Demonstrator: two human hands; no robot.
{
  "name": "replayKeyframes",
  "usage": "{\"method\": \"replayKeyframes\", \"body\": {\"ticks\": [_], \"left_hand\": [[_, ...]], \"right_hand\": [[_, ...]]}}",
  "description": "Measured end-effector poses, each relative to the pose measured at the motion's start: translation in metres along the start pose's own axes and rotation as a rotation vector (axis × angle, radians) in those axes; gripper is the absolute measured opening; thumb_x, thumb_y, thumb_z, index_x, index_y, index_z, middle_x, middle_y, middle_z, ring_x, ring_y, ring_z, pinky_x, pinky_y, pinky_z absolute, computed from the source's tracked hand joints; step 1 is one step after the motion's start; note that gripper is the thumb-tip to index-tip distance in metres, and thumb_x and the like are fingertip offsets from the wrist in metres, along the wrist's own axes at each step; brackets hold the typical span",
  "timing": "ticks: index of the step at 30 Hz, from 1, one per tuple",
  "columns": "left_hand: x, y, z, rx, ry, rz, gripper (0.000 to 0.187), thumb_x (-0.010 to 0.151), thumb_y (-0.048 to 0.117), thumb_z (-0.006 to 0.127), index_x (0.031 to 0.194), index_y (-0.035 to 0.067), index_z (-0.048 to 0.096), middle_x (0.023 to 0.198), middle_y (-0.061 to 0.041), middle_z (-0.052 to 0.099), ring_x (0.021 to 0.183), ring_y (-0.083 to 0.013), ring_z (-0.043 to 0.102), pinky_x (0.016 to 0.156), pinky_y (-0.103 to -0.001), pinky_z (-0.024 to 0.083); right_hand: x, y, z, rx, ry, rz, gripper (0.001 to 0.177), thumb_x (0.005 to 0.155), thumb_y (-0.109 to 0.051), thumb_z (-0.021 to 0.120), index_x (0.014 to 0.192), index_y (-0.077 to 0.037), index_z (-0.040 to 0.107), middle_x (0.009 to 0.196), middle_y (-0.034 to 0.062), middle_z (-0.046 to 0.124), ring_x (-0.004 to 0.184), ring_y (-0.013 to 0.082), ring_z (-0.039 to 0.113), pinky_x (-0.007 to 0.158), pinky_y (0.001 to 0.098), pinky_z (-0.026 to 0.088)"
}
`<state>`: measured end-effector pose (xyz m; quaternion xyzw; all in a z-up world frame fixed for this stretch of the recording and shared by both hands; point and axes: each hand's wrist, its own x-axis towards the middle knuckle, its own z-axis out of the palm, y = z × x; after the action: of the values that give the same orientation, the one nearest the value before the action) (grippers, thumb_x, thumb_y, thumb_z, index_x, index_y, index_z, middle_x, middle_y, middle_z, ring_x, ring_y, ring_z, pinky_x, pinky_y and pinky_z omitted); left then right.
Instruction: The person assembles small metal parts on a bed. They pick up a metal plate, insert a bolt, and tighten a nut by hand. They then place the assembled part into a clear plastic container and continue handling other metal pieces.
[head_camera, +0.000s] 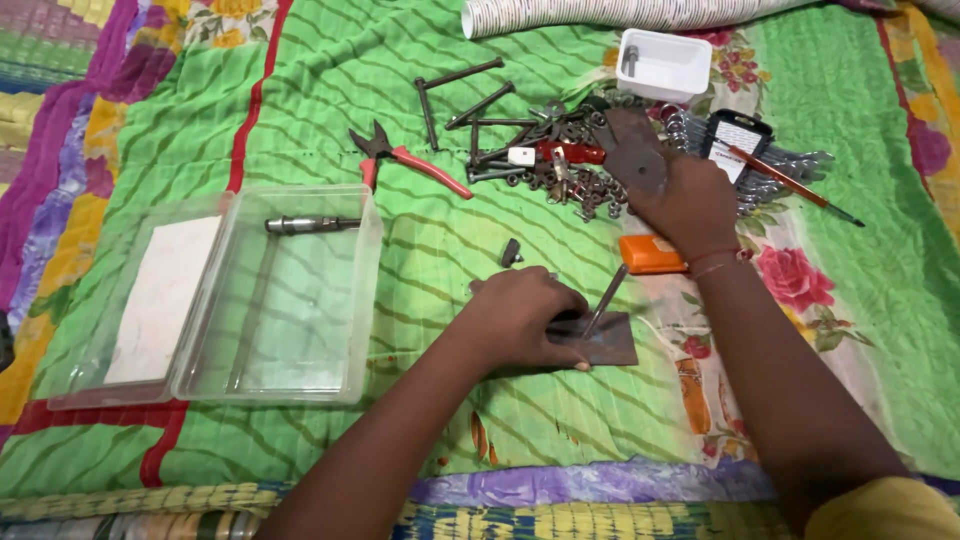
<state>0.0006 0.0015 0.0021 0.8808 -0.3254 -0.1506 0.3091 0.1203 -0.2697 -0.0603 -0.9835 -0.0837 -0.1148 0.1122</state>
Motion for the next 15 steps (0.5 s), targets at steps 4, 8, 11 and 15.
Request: {"method": "replayKeyframes", "body": {"ticks": [4, 8, 11, 15], "left_hand": [[-0.001, -0.002, 0.003, 0.009, 0.013, -0.013, 0.064, 0.063, 0.057, 0.087, 0.111, 0.015, 0.077, 0.098, -0.008, 0.073, 0.099, -0.0294, 0.067, 0.085, -0.045, 0.054], [-0.001, -0.003, 0.003, 0.008, 0.021, 0.02, 0.062, 0.064, 0.056, 0.086, 0.11, 0.015, 0.077, 0.098, -0.006, 0.075, 0.1, -0.0286, 0.067, 0.086, -0.045, 0.054], [0.001, -0.002, 0.005, 0.006, 0.0, 0.003, 0.063, 0.064, 0.056, 0.086, 0.11, 0.016, 0.077, 0.098, -0.006, 0.075, 0.1, -0.0287, 0.067, 0.085, -0.045, 0.054], [-0.002, -0.001, -0.003, 0.005, -0.01, 0.0, 0.062, 0.064, 0.058, 0.085, 0.112, 0.018, 0.077, 0.098, -0.006, 0.074, 0.099, -0.0286, 0.068, 0.083, -0.045, 0.055]], "right_hand": [[-0.005, 0.005, 0.0, -0.202, 0.063, -0.079, 0.048, 0.082, -0.053, 0.081, 0.102, -0.009, 0.079, 0.086, 0.0139, 0.075, 0.086, 0.0354, 0.071, 0.073, 0.046, 0.058], [-0.003, 0.02, -0.013, -0.067, -0.015, 0.05, 0.056, 0.075, -0.055, 0.085, 0.099, -0.005, 0.079, 0.087, 0.0178, 0.074, 0.08, 0.0347, 0.072, 0.075, 0.0448, 0.059], [-0.01, 0.019, -0.034, 0.041, -0.021, 0.137, 0.055, 0.077, -0.046, 0.087, 0.106, -0.001, 0.076, 0.09, 0.0175, 0.077, 0.079, 0.0325, 0.074, 0.078, 0.0429, 0.059], [-0.027, 0.004, -0.08, 0.744, -0.079, 0.368, 0.049, 0.079, -0.021, 0.089, 0.114, 0.003, 0.065, 0.099, 0.0157, 0.076, 0.09, 0.0206, 0.076, 0.077, 0.0339, 0.063]]}}
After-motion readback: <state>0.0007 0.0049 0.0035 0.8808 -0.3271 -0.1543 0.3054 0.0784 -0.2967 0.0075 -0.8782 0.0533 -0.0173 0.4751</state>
